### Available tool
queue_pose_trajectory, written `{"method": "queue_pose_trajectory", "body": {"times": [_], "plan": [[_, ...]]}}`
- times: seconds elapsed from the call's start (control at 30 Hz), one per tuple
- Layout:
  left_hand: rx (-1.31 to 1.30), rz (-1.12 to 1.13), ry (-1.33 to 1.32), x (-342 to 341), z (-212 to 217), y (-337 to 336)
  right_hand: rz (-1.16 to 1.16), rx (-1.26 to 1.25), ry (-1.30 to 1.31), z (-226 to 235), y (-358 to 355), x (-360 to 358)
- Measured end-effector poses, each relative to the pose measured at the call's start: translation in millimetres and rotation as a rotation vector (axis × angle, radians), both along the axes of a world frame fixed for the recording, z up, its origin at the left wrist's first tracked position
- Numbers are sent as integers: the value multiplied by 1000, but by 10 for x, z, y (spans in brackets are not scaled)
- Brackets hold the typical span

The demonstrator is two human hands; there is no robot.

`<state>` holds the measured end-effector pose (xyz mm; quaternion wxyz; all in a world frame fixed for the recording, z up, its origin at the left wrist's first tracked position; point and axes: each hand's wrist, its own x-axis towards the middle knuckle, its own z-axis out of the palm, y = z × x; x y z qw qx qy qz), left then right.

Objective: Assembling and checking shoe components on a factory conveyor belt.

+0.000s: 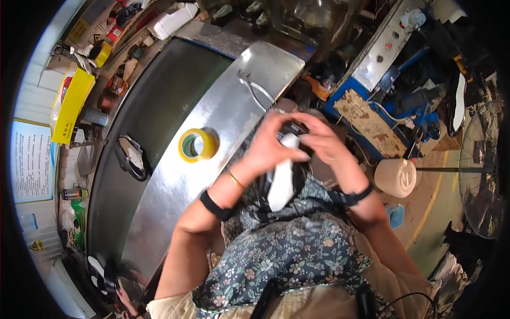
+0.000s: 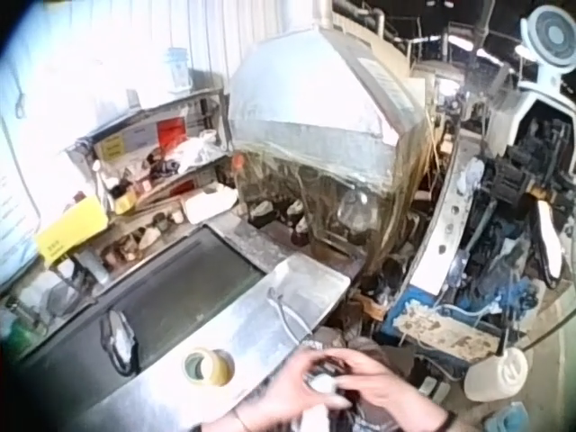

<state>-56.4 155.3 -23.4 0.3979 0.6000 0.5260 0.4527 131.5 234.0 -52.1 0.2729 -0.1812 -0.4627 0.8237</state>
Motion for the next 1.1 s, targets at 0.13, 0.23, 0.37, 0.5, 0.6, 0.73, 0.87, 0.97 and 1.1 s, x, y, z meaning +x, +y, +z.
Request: {"method": "queue_pose_trajectory", "body": {"times": [0.13,0.23,0.37,0.5,0.6,0.73,0.87,0.97,1.1], "plan": [[233,-318,-134,631,459,-290,-40,-10,-233,525,-91,755],[146,-636,-341,628,503,-459,112,-314,-259,453,-328,1247],[66,-212,-222,120,120,-751,-517,-446,-443,-396,-1059,1936],[-130,452,-389,-329,-264,-1107,-589,-486,-69,-578,-603,1553],[-193,758,-357,-631,-300,-1501,-890,106,-297,-539,413,1027],[-239,1082,-303,-676,-516,-2067,-813,91,-259,-264,1956,-435],[-368,1146,-129,-750,-617,-2226,-544,735,-556,-1043,3242,-1193],[-405,1200,-1,-625,-677,-2394,-82,498,-470,-1147,2356,-1871],[-288,1126,238,-756,-735,-2385,121,676,-527,-958,751,-1599]]}}
